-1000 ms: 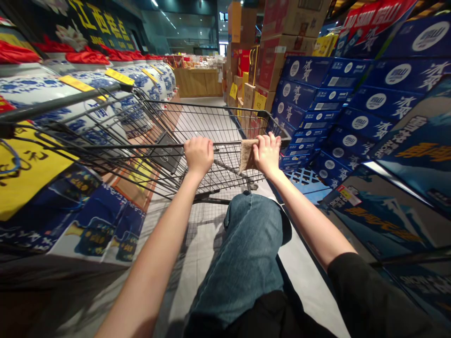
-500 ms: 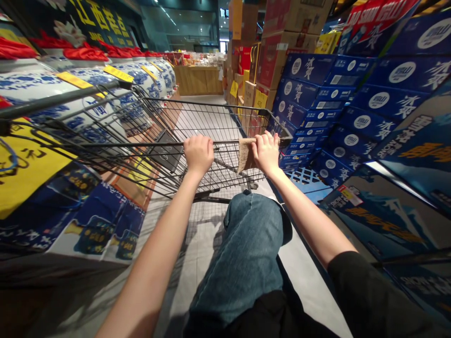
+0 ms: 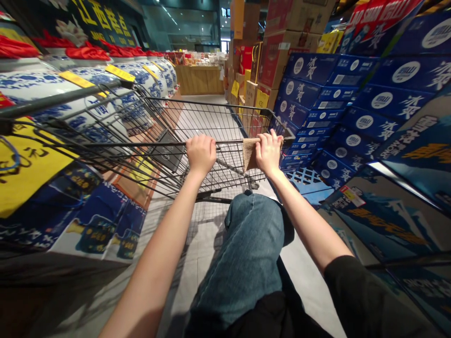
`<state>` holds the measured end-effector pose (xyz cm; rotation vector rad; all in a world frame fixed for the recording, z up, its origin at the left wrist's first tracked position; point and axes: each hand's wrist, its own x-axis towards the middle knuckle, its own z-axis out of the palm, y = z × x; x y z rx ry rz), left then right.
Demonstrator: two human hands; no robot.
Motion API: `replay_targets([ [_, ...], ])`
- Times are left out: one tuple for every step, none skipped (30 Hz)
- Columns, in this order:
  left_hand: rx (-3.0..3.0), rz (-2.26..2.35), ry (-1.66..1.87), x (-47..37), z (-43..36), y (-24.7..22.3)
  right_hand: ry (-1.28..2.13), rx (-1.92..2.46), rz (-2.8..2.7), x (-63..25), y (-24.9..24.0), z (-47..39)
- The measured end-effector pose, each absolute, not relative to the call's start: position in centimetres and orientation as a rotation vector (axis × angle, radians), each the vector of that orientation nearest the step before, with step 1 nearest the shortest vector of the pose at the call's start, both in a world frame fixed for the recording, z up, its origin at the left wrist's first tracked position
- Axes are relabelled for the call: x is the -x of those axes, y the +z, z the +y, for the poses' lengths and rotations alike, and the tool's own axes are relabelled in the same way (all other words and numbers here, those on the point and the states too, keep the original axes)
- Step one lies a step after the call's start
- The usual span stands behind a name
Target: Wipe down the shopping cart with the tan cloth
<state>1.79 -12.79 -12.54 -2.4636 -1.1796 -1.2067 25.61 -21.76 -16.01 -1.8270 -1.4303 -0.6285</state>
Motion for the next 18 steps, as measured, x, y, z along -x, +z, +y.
replay_targets([
  [2.469, -1.167, -1.207, -1.7, -12.7, -12.6, -0.622, 1.816, -1.475, -25.6, -16.0, -21.7],
  [2.474, -1.152, -1.209, -1.6, -12.7, -12.6, -0.618, 1.809, -1.508, -25.8, -15.9, -21.8],
  [2.477, -1.137, -1.214, -1.6, -12.6, -12.6, -0.618, 1.806, -1.519, -26.2, -15.9, -21.9],
  [2.478, -1.125, -1.224, -1.5, -12.6, -12.6, -0.623, 1.81, -1.507, -26.7, -15.9, -22.0],
  [2.478, -1.119, -1.235, -1.5, -12.6, -12.7, -0.629, 1.818, -1.476, -27.1, -15.9, -22.0],
  [2.477, -1.121, -1.249, -1.6, -12.6, -12.7, -0.637, 1.827, -1.432, -27.3, -16.0, -22.1],
  [2.476, -1.129, -1.261, -1.7, -12.6, -12.7, -0.645, 1.833, -1.387, -27.3, -16.0, -22.1],
  [2.475, -1.143, -1.269, -1.7, -12.6, -12.7, -0.652, 1.836, -1.355, -27.0, -16.1, -22.1],
  [2.475, -1.158, -1.269, -1.8, -12.7, -12.7, -0.657, 1.835, -1.346, -26.5, -16.1, -22.0],
  [2.477, -1.171, -1.264, -1.8, -12.7, -12.7, -0.659, 1.831, -1.358, -25.8, -16.0, -22.0],
  [2.48, -1.179, -1.259, -1.8, -12.7, -12.7, -0.657, 1.826, -1.389, -25.1, -16.0, -21.9],
  [2.483, -1.18, -1.256, -1.8, -12.8, -12.7, -0.651, 1.82, -1.43, -24.5, -15.8, -21.9],
  [2.485, -1.176, -1.258, -1.7, -12.8, -12.7, -0.643, 1.814, -1.478, -24.1, -15.7, -21.9],
  [2.485, -1.167, -1.264, -1.6, -12.7, -12.7, -0.634, 1.806, -1.526, -24.0, -15.5, -22.0],
  [2.484, -1.158, -1.272, -1.5, -12.7, -12.7, -0.627, 1.799, -1.565, -24.2, -15.4, -22.1],
  [2.482, -1.151, -1.277, -1.4, -12.7, -12.6, -0.622, 1.794, -1.587, -24.7, -15.3, -22.3],
  [2.482, -1.146, -1.277, -1.3, -12.6, -12.6, -0.621, 1.792, -1.586, -25.4, -15.2, -22.5],
  [2.482, -1.144, -1.272, -1.3, -12.6, -12.6, -0.624, 1.794, -1.559, -26.2, -15.2, -22.7],
])
